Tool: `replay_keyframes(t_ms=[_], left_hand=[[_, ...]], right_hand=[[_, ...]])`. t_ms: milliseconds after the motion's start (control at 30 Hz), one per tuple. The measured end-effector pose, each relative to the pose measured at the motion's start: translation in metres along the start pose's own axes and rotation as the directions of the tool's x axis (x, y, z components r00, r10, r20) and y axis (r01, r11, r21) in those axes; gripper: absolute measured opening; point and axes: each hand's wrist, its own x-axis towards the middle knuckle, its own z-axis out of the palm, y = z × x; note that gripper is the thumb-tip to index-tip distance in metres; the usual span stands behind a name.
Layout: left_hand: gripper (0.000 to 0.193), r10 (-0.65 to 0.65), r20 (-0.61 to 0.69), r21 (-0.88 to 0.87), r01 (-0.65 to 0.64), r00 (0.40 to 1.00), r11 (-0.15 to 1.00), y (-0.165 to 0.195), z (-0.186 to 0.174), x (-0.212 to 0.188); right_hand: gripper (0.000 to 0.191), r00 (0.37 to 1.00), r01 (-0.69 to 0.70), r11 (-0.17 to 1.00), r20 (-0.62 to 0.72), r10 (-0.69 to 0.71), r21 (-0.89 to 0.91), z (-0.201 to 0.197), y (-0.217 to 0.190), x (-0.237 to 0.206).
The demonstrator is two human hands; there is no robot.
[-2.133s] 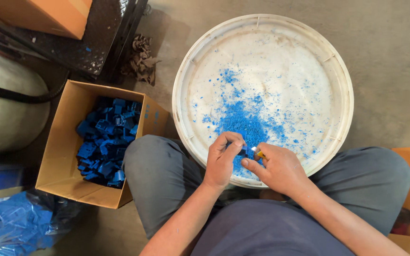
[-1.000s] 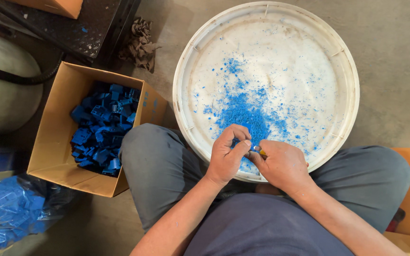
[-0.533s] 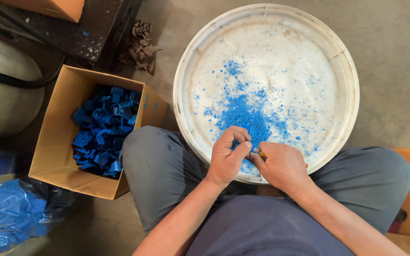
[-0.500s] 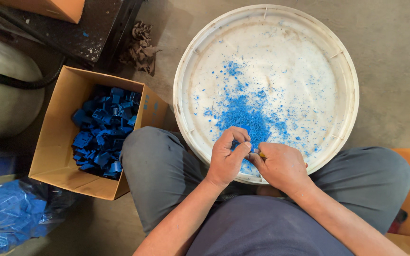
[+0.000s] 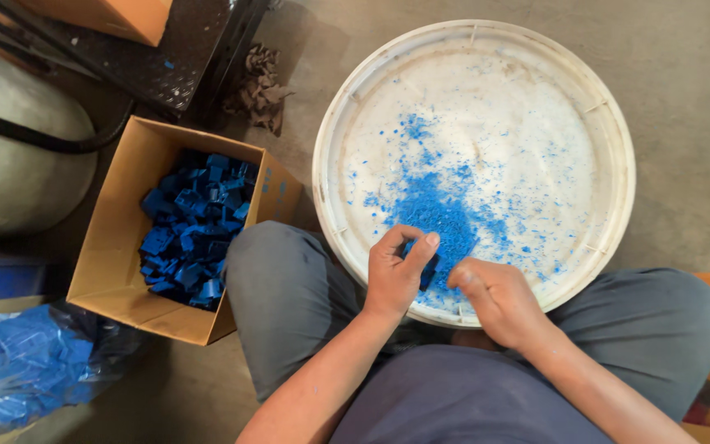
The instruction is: The person uses a small yellow tool to shave off excess material from blue plastic components over a white bucket, then places the finished parts into a cardboard box.
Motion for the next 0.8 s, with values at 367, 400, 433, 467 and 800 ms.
replay_keyframes(t_ms=[367,400,433,467,800], left_hand=[[0.031,0.006,-0.095,-0.001,-0.007,0.995,1.0,-0.006,-0.007,0.002],[0.031,-0.002,-0.092,-0.005,0.002,0.996,1.0,-0.006,-0.007,0.003],[0.031,-0.011,-0.089,-0.01,0.01,0.996,1.0,-0.006,-0.007,0.002],[0.031,-0.02,-0.088,-0.013,0.019,0.996,1.0,-0.006,-0.007,0.002],[0.033,-0.029,-0.096,0.025,0.031,0.995,0.999,-0.006,-0.007,0.002]], right_hand=[[0.02,0.957,0.259,0.936,-0.07,-0.283,-0.237,0.007,-0.021,-0.001],[0.02,0.956,0.257,0.936,-0.075,-0.282,-0.242,0.007,-0.022,-0.001],[0.019,0.956,0.254,0.935,-0.079,-0.281,-0.247,0.008,-0.023,-0.001],[0.018,0.956,0.253,0.935,-0.083,-0.281,-0.251,0.008,-0.023,-0.001],[0.02,0.947,0.262,0.914,-0.098,-0.305,-0.309,0.01,-0.024,-0.002]])
